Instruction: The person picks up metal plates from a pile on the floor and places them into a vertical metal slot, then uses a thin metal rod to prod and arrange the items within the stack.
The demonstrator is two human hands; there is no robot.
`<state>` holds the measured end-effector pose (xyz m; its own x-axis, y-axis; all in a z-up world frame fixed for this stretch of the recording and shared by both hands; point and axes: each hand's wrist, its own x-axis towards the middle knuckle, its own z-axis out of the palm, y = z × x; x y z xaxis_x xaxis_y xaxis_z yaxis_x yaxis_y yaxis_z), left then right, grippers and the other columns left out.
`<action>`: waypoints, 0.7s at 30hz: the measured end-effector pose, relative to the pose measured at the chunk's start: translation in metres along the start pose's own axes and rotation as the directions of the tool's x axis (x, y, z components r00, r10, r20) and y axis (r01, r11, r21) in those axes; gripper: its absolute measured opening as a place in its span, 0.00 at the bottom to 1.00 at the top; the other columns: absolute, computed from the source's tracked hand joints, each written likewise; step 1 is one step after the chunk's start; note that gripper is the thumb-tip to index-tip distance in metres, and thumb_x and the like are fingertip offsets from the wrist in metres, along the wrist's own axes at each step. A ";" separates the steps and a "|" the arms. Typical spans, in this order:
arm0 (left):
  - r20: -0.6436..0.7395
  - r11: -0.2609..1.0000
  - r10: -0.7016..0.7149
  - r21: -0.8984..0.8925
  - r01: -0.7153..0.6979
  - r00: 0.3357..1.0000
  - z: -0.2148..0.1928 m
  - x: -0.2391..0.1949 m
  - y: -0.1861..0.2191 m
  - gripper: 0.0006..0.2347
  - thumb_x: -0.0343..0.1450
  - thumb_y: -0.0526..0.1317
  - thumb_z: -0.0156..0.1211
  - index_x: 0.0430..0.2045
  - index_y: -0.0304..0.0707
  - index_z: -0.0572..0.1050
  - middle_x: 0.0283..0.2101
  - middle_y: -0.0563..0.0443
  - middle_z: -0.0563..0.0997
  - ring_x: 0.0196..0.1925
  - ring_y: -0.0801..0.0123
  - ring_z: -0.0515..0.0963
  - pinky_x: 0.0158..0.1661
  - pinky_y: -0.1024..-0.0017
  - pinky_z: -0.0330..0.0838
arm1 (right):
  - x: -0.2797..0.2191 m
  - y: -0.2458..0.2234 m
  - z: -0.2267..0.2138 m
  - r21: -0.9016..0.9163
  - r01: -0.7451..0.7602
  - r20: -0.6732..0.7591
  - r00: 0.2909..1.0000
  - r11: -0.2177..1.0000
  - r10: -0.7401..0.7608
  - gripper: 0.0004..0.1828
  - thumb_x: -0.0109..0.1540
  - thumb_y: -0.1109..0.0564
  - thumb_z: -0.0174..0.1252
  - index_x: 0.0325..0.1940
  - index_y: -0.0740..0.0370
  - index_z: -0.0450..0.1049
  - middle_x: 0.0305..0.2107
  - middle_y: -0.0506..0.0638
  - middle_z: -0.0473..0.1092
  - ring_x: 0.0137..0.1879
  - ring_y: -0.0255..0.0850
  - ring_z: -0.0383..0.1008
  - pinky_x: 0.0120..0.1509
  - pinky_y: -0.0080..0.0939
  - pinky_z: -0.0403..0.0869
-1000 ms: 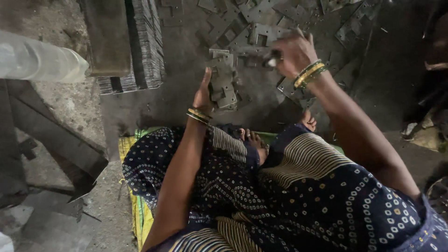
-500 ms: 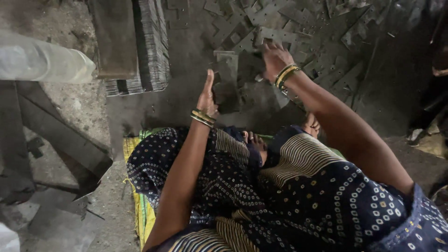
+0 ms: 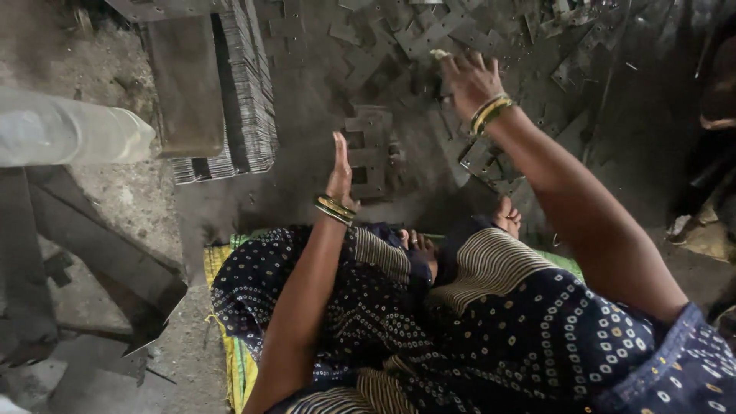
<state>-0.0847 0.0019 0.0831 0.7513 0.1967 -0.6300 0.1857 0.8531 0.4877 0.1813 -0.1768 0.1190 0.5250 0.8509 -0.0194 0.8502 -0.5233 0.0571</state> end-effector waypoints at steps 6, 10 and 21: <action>0.210 0.989 0.048 -0.148 -0.017 0.977 -0.001 -0.003 0.004 0.43 0.70 0.75 0.38 0.72 0.39 0.58 0.66 0.38 0.68 0.63 0.50 0.71 0.61 0.47 0.69 | 0.038 0.027 0.001 0.168 -0.177 0.371 0.923 0.970 0.105 0.45 0.54 0.58 0.68 0.74 0.62 0.61 0.57 0.64 0.68 0.70 0.65 0.61 0.69 0.62 0.67; 0.195 0.987 0.004 -0.157 0.027 0.981 0.001 -0.002 0.004 0.43 0.67 0.75 0.39 0.71 0.43 0.58 0.65 0.43 0.71 0.62 0.53 0.74 0.61 0.49 0.71 | 0.040 0.021 -0.013 0.219 -0.158 0.295 0.951 0.963 0.089 0.41 0.52 0.60 0.69 0.69 0.61 0.65 0.66 0.63 0.62 0.68 0.65 0.63 0.69 0.60 0.68; 0.145 0.990 0.046 -0.141 -0.025 0.988 -0.020 0.009 -0.010 0.41 0.67 0.74 0.44 0.71 0.50 0.55 0.62 0.50 0.69 0.59 0.60 0.75 0.57 0.52 0.74 | 0.027 0.003 -0.028 0.039 -0.047 0.237 0.971 0.998 0.036 0.22 0.60 0.57 0.62 0.60 0.60 0.74 0.52 0.60 0.74 0.53 0.54 0.77 0.50 0.55 0.78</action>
<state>-0.0922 0.0047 0.0608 0.8429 0.1635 -0.5126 0.0754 0.9074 0.4134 0.1971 -0.1546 0.1467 0.5496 0.7962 -0.2529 0.8256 -0.5640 0.0187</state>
